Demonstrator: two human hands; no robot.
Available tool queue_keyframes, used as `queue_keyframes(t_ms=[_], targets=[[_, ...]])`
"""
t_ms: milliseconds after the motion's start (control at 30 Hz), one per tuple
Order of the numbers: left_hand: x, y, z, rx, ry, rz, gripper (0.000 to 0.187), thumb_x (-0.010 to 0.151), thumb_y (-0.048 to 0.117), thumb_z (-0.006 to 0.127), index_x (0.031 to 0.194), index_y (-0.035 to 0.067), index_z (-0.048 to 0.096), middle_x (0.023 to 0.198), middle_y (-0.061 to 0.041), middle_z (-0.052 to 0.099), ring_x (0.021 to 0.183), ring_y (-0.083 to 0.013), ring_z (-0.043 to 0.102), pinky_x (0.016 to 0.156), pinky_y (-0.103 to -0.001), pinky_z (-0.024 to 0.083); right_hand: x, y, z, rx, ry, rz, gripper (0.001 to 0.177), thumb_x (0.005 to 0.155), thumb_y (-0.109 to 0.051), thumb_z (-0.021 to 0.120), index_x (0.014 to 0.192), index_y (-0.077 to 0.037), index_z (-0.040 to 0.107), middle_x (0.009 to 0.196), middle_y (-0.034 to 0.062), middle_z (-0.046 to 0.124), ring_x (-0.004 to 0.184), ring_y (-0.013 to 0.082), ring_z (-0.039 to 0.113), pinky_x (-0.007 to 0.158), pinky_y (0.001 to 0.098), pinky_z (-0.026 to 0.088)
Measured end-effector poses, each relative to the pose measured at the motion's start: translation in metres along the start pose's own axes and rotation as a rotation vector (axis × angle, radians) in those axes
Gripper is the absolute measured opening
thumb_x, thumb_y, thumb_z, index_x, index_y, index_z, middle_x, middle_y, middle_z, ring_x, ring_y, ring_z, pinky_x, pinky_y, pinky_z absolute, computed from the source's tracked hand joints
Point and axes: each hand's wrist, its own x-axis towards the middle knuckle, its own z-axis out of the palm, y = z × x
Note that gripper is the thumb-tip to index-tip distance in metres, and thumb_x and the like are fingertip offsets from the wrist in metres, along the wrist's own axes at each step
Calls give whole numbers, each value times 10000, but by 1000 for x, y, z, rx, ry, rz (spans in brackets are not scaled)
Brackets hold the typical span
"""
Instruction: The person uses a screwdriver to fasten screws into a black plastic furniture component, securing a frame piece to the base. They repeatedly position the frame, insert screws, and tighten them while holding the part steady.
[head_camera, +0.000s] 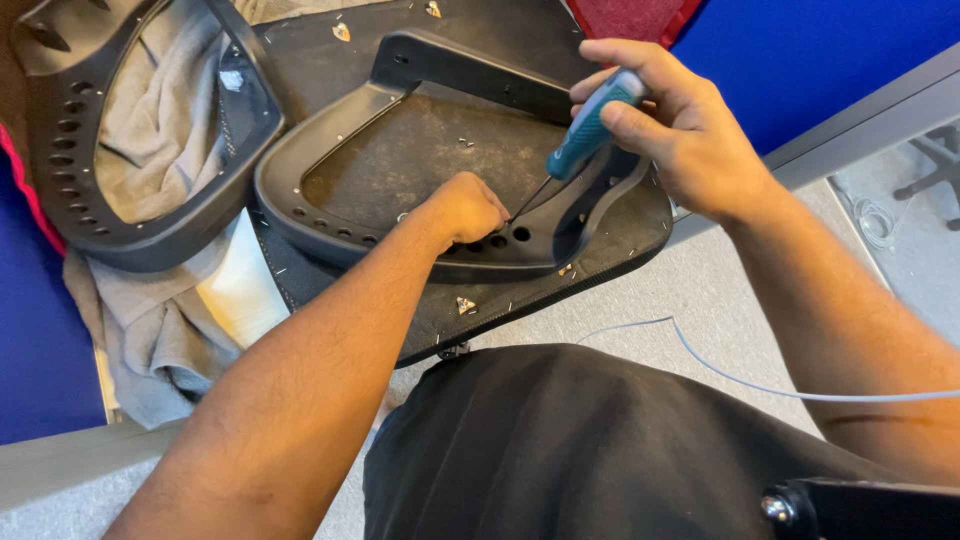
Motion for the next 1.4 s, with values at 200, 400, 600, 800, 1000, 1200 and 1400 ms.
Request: queue_keyframes(t_ms=[200,400,600,800,1000,1200,1400], targets=[[-7,5,0,6,7,-38,275,872,18,604,1032,96,814,1169,-152,768,1100,-279,716,995,-406,550,7,5,39,-494,307,6,259,1087,-172,691,1294,-87,561,976,91,613,878,206,630,801,366,558],[-9,6,0,59,33,-25,268,865,44,631,1028,139,822,1182,-136,752,1106,-277,700,991,-397,539,16,-24,4,37,-88,74,438,983,-175,604,1395,-143,459,1187,-78,625,1101,62,641,969,259,545],[-5,3,0,63,36,-21,316,870,28,577,1012,137,838,1144,-143,775,1093,-273,725,981,-387,561,1,-1,54,-219,327,-126,427,1092,-155,790,1433,-137,534,1034,11,598,960,107,640,878,280,572],[-7,2,4,181,88,64,270,861,109,607,990,167,836,1123,-118,784,1077,-266,725,994,-385,541,-10,29,42,-108,351,-123,404,1108,-141,753,1437,-139,519,1030,-2,616,928,91,658,822,256,585],[-41,30,18,302,131,8,472,873,542,685,1128,154,777,1142,-92,759,1112,-266,706,989,-441,536,-35,61,-36,79,630,-129,309,1238,-183,610,1480,-168,418,1052,22,587,945,114,661,857,294,648],[-66,68,37,425,89,55,951,717,819,668,1352,113,623,1376,-157,585,1318,-302,553,1043,-499,480,-80,131,-100,31,740,-165,371,1261,-223,472,1604,-176,337,1193,74,581,1023,143,611,885,321,651],[-77,68,58,607,170,119,1015,681,701,789,1445,87,523,1391,-144,511,1359,-307,457,1083,-531,407,-89,142,-96,-11,704,-111,395,1258,-259,453,1611,-168,301,1034,63,563,853,150,629,779,290,597]])
